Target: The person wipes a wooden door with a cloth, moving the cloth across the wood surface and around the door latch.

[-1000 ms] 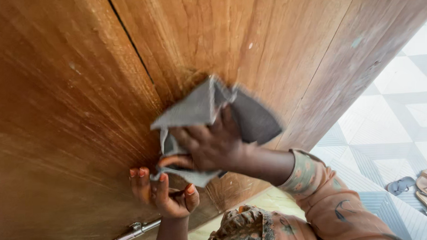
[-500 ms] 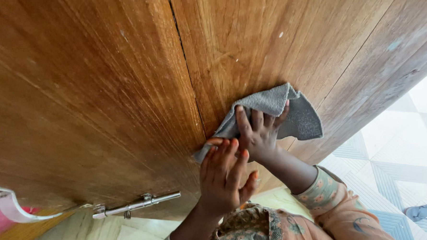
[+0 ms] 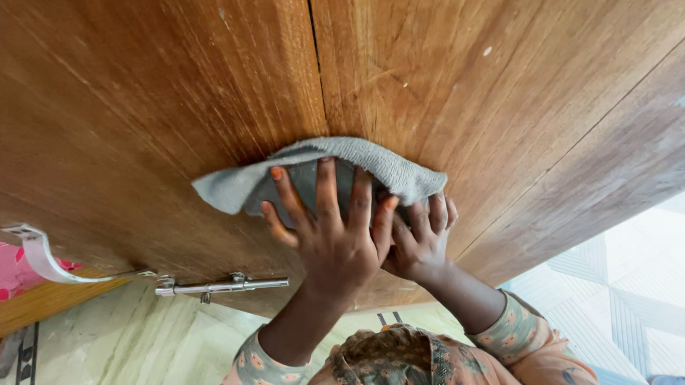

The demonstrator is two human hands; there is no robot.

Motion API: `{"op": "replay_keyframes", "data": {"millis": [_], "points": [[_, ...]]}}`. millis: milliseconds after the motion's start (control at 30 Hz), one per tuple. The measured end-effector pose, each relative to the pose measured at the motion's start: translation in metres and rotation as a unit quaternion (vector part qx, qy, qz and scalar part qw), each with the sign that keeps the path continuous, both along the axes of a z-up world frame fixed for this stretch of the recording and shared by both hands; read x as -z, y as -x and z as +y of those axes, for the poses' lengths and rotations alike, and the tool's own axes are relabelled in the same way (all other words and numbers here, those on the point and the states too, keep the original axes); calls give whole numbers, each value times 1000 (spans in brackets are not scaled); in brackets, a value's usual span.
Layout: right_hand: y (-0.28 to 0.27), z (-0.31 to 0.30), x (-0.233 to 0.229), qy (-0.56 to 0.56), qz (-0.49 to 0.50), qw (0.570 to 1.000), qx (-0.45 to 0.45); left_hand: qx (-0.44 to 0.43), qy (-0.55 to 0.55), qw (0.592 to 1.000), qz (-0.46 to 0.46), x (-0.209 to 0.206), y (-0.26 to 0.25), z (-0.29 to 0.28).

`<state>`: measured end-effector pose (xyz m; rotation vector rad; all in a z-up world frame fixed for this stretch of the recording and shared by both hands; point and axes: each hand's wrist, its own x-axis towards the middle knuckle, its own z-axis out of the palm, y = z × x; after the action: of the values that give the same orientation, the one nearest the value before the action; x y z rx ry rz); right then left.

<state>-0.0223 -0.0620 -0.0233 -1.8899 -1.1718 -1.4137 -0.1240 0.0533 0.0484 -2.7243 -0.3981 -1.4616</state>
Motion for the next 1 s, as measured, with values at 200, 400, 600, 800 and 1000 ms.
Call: {"op": "replay_keyframes", "data": {"millis": [200, 400, 600, 800, 1000], "points": [[-14, -16, -10, -108, 30, 983, -148, 16, -97, 988, -120, -4, -40, 40], [-26, -17, -12, -172, -30, 970, -171, -74, -174, 981, -38, 130, -51, 63], [-36, -8, -12, -131, -31, 979, -155, -90, -50, 981, -163, 95, 6, 132], [-40, 4, -10, -117, -51, 987, -102, -54, 7, 977, -205, -38, -15, 103], [-44, 5, -3, -144, -47, 980, -126, -107, -174, 976, -79, 16, -57, 41]]}}
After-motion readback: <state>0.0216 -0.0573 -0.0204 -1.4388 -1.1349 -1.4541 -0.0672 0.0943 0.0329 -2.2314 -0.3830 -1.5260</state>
